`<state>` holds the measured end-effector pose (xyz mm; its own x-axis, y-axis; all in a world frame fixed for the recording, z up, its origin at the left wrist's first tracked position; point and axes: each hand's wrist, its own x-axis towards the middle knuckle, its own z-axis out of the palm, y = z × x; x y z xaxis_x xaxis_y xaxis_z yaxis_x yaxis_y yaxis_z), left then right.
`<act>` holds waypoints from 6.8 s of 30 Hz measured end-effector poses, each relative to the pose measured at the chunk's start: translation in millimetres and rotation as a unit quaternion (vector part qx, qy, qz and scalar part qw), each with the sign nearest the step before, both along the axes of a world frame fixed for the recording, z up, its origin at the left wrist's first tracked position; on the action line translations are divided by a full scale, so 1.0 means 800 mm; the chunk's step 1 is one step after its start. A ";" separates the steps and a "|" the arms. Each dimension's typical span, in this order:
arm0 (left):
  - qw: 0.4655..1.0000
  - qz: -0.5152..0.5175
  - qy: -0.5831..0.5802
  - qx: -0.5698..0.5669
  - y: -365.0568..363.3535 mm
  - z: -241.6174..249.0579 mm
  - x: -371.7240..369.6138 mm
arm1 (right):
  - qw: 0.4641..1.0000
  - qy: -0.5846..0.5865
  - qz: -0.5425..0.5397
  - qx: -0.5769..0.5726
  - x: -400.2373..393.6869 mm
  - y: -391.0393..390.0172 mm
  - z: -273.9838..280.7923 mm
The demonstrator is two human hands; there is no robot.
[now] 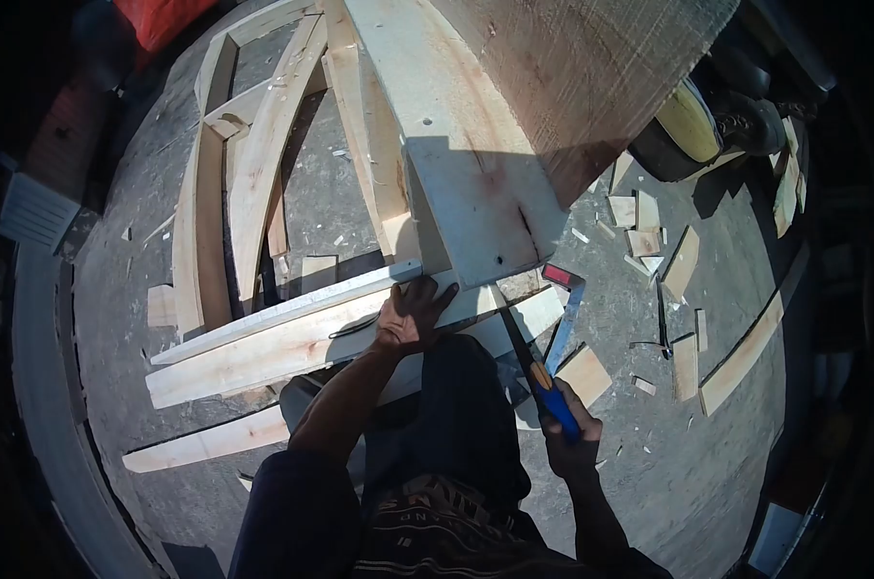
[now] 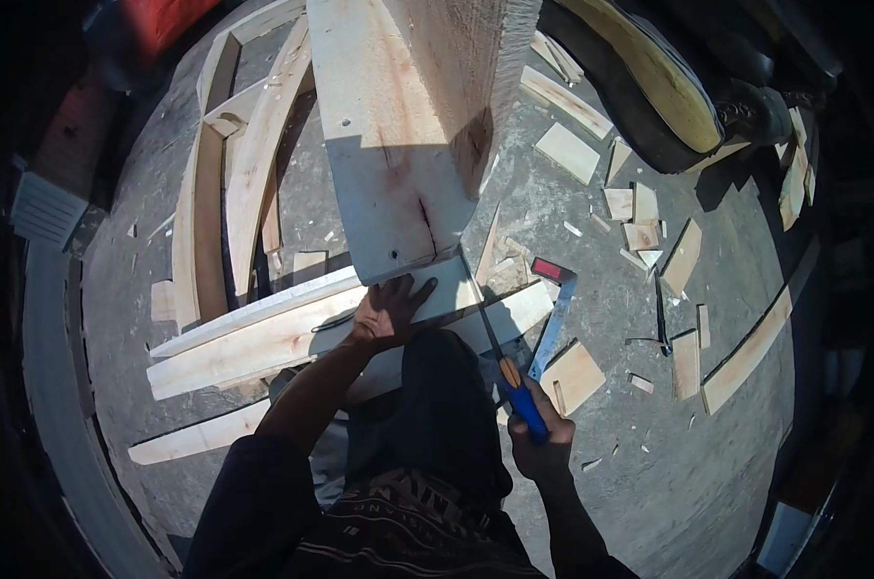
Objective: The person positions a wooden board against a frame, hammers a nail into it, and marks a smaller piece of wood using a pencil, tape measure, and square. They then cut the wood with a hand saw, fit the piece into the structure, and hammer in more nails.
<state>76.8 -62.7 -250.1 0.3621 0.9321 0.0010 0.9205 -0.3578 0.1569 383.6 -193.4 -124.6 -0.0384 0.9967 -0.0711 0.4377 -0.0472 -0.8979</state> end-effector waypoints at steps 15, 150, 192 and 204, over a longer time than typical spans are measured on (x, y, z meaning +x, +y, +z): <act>0.999 0.020 0.038 0.017 -0.003 0.019 0.006 | 0.997 -0.069 -0.011 -0.013 0.063 -0.149 0.045; 0.991 -0.103 0.012 0.089 0.012 -0.005 -0.014 | 0.999 0.000 -0.039 0.002 -0.071 0.127 -0.061; 0.989 -0.082 0.112 0.042 0.027 0.004 0.000 | 0.955 -0.246 -0.165 -0.019 0.127 0.010 -0.307; 0.997 -0.016 -0.076 -0.025 -0.041 0.063 0.049 | 0.947 -0.251 -0.184 -0.087 0.044 0.157 -0.378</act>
